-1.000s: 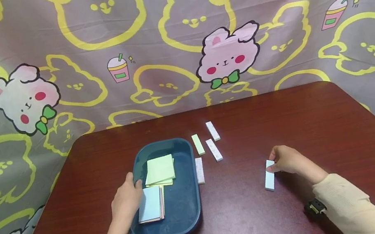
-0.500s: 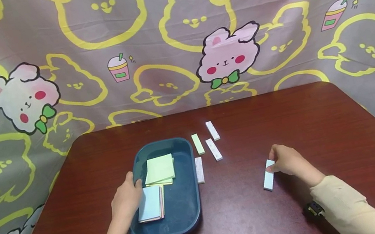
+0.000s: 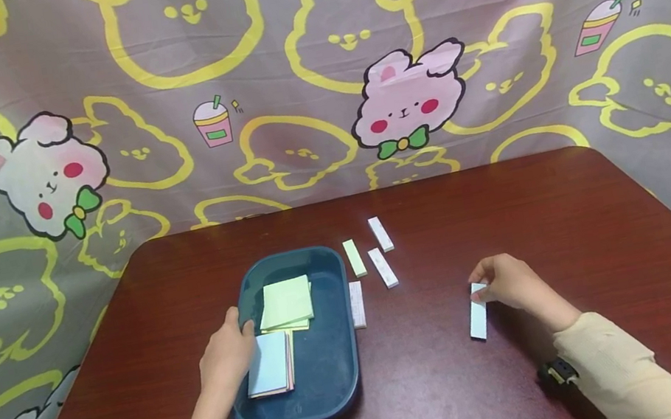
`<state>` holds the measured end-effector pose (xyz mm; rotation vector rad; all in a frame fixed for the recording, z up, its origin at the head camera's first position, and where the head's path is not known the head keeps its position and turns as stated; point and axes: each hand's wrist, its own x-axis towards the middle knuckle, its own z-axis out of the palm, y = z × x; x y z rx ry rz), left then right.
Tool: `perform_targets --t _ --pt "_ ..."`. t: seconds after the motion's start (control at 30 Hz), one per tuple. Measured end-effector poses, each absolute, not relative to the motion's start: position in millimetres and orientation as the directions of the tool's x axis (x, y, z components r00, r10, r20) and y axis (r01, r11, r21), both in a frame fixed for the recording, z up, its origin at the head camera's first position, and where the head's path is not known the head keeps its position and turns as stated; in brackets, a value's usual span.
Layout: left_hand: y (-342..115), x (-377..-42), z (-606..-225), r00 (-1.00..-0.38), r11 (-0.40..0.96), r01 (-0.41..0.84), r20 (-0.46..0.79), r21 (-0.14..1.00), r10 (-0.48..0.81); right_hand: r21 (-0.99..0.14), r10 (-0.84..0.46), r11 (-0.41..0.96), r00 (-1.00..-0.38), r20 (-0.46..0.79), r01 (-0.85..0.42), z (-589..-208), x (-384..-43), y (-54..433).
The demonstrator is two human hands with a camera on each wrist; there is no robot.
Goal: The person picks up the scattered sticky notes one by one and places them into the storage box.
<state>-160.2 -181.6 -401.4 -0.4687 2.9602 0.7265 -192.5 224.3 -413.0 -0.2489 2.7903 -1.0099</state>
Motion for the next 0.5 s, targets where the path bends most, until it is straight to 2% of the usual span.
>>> perform_targets --t 0.3,0.5 --pt "-181 -160 -402 -0.95 0.845 -0.311 -0.133 0.435 -0.281 -0.759 -0.255 0.65 -0.95 -0.179 -0.032 -402 -192 219" --pt "-182 -160 -402 -0.948 0.843 -0.317 -0.139 0.435 -0.285 -0.752 -0.253 0.658 -0.952 -0.17 -0.04 -389 -191 211"
